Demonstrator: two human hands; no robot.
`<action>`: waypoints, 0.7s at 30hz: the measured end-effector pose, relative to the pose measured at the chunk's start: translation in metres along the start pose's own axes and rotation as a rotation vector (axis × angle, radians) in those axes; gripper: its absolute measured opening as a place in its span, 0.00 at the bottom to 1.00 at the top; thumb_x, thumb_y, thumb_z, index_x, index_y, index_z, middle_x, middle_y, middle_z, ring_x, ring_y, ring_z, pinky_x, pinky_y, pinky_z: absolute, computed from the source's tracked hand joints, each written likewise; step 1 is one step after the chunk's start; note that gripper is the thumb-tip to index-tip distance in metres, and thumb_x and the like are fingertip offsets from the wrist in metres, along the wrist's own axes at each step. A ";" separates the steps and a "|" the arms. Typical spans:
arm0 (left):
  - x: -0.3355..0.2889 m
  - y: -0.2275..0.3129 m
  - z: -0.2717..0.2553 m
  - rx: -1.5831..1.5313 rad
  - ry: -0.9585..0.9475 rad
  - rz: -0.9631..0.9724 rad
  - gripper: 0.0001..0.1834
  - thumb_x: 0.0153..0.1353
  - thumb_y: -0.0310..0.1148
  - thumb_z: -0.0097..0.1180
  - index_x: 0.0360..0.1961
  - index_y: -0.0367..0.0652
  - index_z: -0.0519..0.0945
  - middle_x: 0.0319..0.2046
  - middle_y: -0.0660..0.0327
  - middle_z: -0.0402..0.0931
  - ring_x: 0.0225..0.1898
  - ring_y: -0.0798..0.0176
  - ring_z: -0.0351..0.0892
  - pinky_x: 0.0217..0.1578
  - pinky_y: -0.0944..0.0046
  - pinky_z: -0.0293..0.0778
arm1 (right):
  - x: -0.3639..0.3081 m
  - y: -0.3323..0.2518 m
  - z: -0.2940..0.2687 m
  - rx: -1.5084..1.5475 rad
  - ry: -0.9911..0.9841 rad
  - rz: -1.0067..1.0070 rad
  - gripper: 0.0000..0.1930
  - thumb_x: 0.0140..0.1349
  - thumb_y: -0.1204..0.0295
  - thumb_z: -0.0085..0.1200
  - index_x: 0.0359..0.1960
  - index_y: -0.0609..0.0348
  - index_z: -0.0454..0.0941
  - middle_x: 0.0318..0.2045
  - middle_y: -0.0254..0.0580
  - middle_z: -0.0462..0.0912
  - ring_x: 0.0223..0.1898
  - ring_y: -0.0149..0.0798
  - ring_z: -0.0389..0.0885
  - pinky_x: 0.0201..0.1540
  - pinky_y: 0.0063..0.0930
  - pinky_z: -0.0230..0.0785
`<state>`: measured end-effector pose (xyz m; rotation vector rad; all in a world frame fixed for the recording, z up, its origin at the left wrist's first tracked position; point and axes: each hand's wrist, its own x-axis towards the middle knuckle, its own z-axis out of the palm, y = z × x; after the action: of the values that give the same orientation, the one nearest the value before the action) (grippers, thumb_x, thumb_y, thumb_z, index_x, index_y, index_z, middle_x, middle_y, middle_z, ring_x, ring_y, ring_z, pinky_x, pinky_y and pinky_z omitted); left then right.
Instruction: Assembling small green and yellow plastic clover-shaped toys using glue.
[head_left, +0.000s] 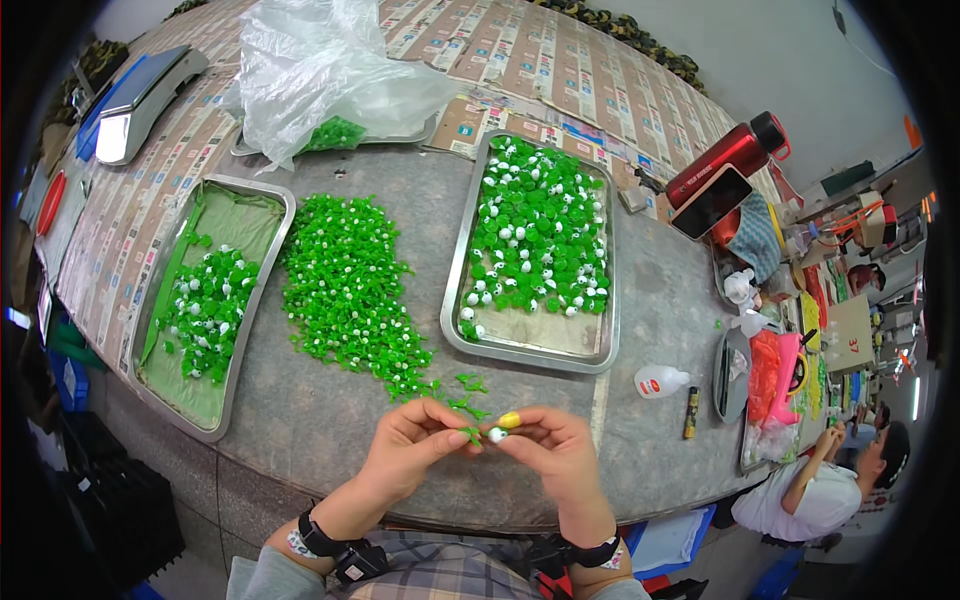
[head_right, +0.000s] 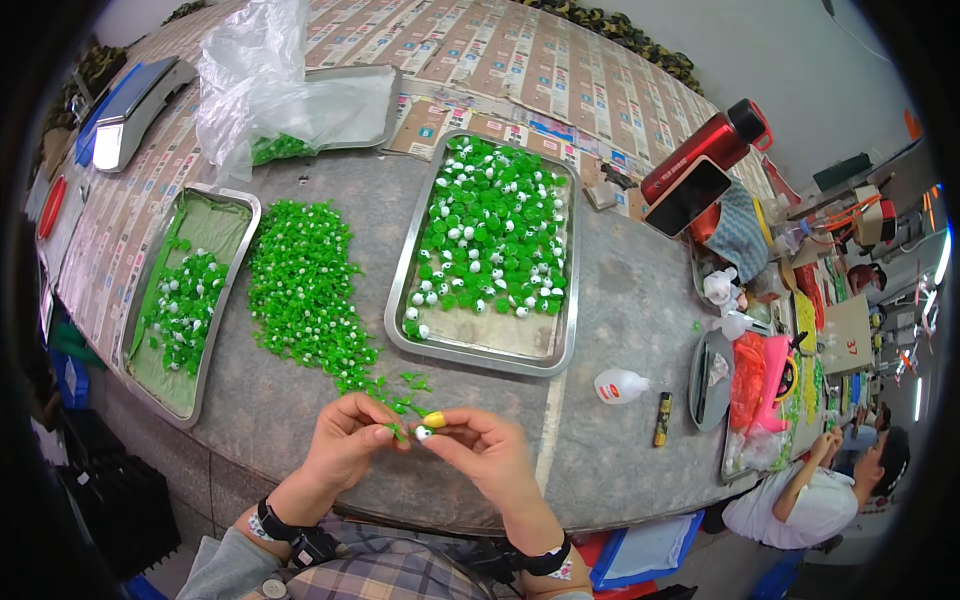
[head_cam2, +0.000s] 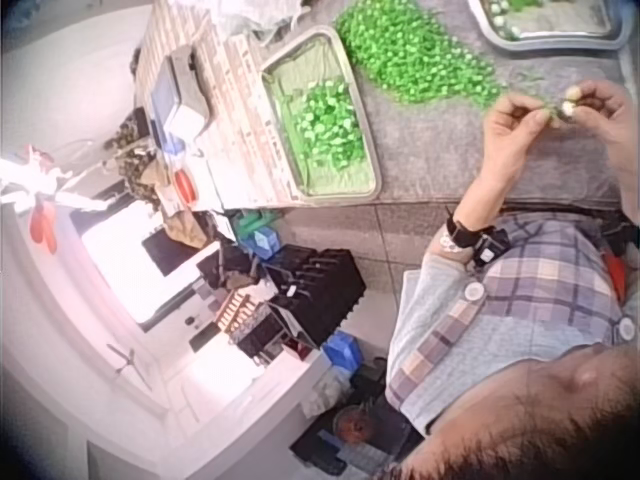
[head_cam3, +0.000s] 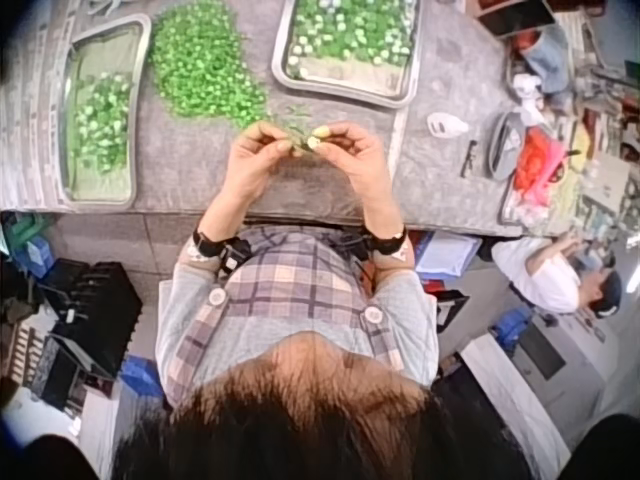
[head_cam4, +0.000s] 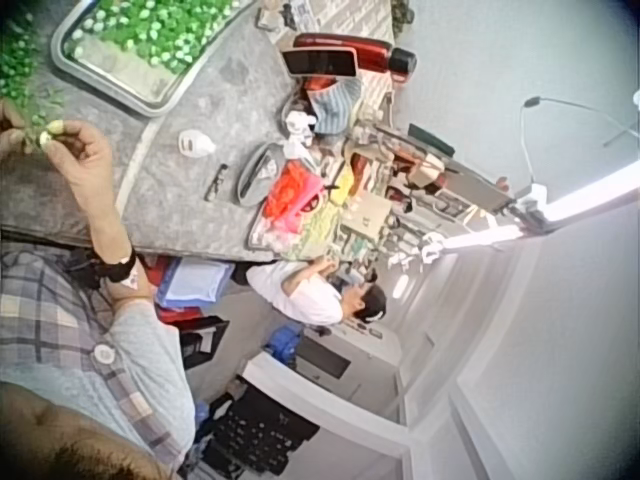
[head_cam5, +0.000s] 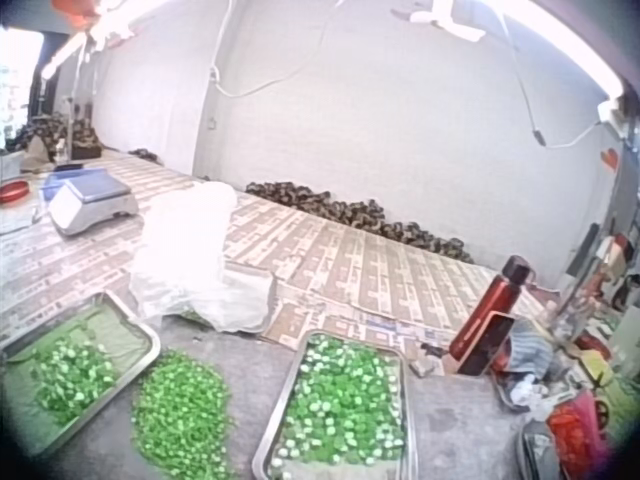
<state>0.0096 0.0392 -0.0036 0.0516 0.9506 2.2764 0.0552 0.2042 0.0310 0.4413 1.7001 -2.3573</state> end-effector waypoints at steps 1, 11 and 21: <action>0.000 0.000 0.000 0.010 0.044 0.011 0.05 0.49 0.22 0.51 0.28 0.35 0.70 0.29 0.56 0.72 0.30 0.65 0.74 0.33 0.68 0.72 | 0.000 -0.001 -0.001 0.048 0.014 -0.086 0.10 0.48 0.82 0.50 0.35 0.67 0.70 0.32 0.41 0.75 0.34 0.28 0.74 0.38 0.17 0.66; 0.000 -0.001 0.002 0.084 0.029 0.010 0.04 0.48 0.20 0.51 0.27 0.35 0.71 0.29 0.58 0.71 0.30 0.67 0.73 0.33 0.70 0.71 | -0.002 0.002 0.006 0.046 0.004 -0.106 0.10 0.48 0.83 0.50 0.34 0.67 0.70 0.32 0.40 0.75 0.35 0.28 0.73 0.39 0.17 0.66; -0.003 0.001 0.008 0.383 0.036 0.146 0.03 0.47 0.19 0.52 0.26 0.33 0.72 0.29 0.58 0.72 0.31 0.70 0.72 0.33 0.74 0.69 | -0.007 0.000 0.009 -0.044 0.039 -0.121 0.09 0.48 0.82 0.51 0.33 0.66 0.71 0.31 0.38 0.75 0.34 0.25 0.72 0.38 0.15 0.65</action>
<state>0.0138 0.0419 0.0039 0.2530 1.4311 2.1983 0.0603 0.1957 0.0362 0.3891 1.8420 -2.4032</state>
